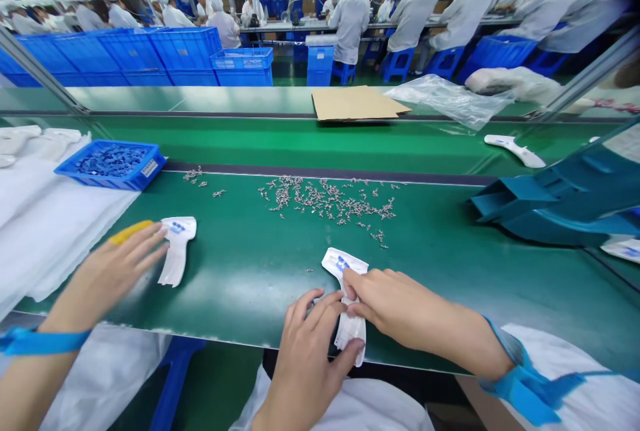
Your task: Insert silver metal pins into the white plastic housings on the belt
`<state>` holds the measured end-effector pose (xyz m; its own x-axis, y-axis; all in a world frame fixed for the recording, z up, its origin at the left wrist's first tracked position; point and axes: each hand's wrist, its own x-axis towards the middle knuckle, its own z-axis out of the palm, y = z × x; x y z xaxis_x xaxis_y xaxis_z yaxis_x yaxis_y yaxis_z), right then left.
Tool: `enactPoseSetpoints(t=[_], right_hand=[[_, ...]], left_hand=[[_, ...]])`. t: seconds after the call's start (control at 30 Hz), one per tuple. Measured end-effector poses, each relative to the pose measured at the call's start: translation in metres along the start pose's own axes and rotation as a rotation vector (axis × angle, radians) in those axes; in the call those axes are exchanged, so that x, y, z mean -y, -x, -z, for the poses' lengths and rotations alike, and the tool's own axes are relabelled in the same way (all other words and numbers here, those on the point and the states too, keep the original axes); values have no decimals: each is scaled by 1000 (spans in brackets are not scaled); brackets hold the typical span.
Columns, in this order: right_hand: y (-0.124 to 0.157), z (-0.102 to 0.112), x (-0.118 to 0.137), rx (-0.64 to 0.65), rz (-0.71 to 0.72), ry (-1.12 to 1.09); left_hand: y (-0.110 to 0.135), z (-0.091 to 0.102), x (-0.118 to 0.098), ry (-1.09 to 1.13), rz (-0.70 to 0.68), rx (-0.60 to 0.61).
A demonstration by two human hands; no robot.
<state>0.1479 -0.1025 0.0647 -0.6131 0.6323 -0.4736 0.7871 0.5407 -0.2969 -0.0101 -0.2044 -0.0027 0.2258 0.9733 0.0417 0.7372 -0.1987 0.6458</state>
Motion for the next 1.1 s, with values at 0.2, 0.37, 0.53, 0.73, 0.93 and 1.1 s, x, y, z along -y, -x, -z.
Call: enactPoseSetpoints(t=[0.2,0.37,0.53,0.73,0.93,1.1], right_hand=[[7,-7,-14,-79,-53,-159],[31,-49,-30,-175,-191,-624],[35,-101,-20,-273,-174,-1093],[23,-102,-22,-418,-142,-1372],[-29,-14,-64,-507,-104,-1357],[-107,60,-113,-738,-232,-1144]], left_hand=[[2,-1,0,-42,-25,-37],[8,-15,7,-104,-21,-185],[4,-48,7,-34,-8,-325],[-5,-46,8,46,-131,-412],[-9,58,87,-429,208,-674],[8,93,152,-750,424,-702]])
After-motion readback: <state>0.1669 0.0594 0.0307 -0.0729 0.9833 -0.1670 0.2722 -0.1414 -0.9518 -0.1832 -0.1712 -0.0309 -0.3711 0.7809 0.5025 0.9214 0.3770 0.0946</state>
